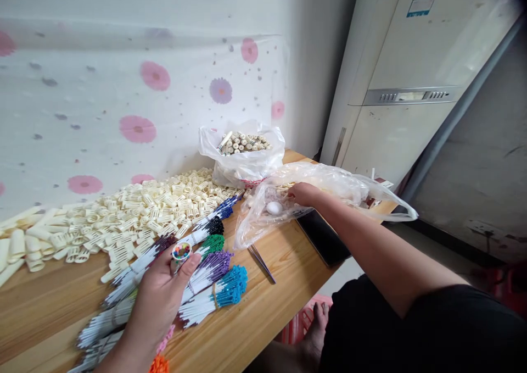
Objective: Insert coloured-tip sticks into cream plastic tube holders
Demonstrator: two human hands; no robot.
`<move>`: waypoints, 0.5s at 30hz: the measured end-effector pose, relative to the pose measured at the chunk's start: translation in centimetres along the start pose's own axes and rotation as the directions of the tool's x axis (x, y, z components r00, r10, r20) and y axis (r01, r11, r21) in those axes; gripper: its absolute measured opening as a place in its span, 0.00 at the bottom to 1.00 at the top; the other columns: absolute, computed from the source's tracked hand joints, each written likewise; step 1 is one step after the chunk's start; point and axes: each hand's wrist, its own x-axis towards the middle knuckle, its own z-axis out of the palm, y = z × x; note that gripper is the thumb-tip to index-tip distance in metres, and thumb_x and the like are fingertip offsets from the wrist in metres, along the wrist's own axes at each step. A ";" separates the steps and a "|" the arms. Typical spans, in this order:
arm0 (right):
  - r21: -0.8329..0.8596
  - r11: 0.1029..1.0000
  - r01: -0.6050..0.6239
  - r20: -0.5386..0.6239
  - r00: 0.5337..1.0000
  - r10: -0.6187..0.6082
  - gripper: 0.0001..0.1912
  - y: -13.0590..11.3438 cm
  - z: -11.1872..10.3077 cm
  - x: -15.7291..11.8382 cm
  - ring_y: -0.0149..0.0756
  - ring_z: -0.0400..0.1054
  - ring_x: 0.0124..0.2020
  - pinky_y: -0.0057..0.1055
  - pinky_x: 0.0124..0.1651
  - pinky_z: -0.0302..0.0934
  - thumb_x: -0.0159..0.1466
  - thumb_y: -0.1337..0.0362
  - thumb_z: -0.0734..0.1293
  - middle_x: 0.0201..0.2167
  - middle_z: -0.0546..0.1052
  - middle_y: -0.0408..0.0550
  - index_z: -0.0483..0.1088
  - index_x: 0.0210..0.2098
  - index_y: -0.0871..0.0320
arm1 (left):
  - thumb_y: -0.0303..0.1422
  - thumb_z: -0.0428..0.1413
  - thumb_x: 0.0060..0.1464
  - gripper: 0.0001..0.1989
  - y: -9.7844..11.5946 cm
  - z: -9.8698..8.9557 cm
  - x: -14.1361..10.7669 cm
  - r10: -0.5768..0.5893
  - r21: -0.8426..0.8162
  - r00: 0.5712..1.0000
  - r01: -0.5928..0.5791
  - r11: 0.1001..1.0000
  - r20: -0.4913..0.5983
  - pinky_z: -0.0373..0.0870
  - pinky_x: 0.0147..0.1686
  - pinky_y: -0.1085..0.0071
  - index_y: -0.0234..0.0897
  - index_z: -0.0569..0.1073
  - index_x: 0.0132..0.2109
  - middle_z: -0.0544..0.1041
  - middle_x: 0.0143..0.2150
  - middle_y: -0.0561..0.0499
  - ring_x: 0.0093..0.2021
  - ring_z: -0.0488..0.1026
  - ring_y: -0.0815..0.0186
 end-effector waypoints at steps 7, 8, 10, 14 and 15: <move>-0.018 1.000 0.016 -0.024 1.000 -0.017 0.13 1.0 0.0 1.1 0.38 0.70 0.45 0.40 0.48 0.67 0.68 0.60 0.65 0.47 0.73 0.51 0.70 0.48 0.60 | 0.45 0.57 0.53 0.14 -0.8 0.0 0.0 -0.043 -0.028 0.999 0.044 0.999 0.028 0.62 0.28 0.74 0.40 0.68 0.31 0.69 0.25 0.57 0.26 0.64 0.67; -0.006 1.000 0.023 -0.061 0.998 -0.024 0.11 1.0 -0.1 1.1 0.39 0.70 0.44 0.38 0.48 0.67 0.67 0.61 0.65 0.45 0.75 0.52 0.72 0.45 0.61 | 0.46 0.57 0.52 0.14 -0.7 0.0 0.0 -0.050 -0.029 0.998 0.051 0.998 0.023 0.62 0.27 0.74 0.41 0.68 0.31 0.68 0.24 0.58 0.26 0.64 0.67; 0.025 0.999 0.046 -0.162 0.986 -0.041 0.08 0.6 -0.3 0.9 0.40 0.71 0.44 0.33 0.46 0.64 0.67 0.66 0.64 0.43 0.77 0.53 0.75 0.41 0.61 | 0.46 0.57 0.51 0.14 -0.5 0.0 0.0 -0.064 -0.020 0.998 0.064 0.998 0.014 0.61 0.26 0.74 0.41 0.68 0.32 0.67 0.23 0.58 0.25 0.63 0.67; 0.101 0.988 0.118 -0.393 0.917 -0.069 0.10 -0.9 -0.2 0.5 0.33 0.72 0.38 0.25 0.38 0.59 0.66 0.71 0.63 0.38 0.79 0.49 0.77 0.38 0.63 | 0.47 0.56 0.53 0.15 -0.2 0.0 -0.1 -0.065 0.001 0.997 0.065 0.998 0.036 0.61 0.25 0.74 0.40 0.67 0.30 0.65 0.22 0.58 0.24 0.62 0.67; 0.134 0.981 0.143 -0.475 0.878 -0.063 0.10 -1.3 -0.1 0.4 0.30 0.72 0.35 0.23 0.35 0.57 0.66 0.71 0.62 0.35 0.79 0.47 0.77 0.36 0.64 | 0.47 0.56 0.53 0.15 -0.2 0.0 -0.1 -0.064 0.001 0.997 0.064 0.998 0.041 0.62 0.26 0.74 0.40 0.67 0.29 0.65 0.22 0.58 0.24 0.62 0.67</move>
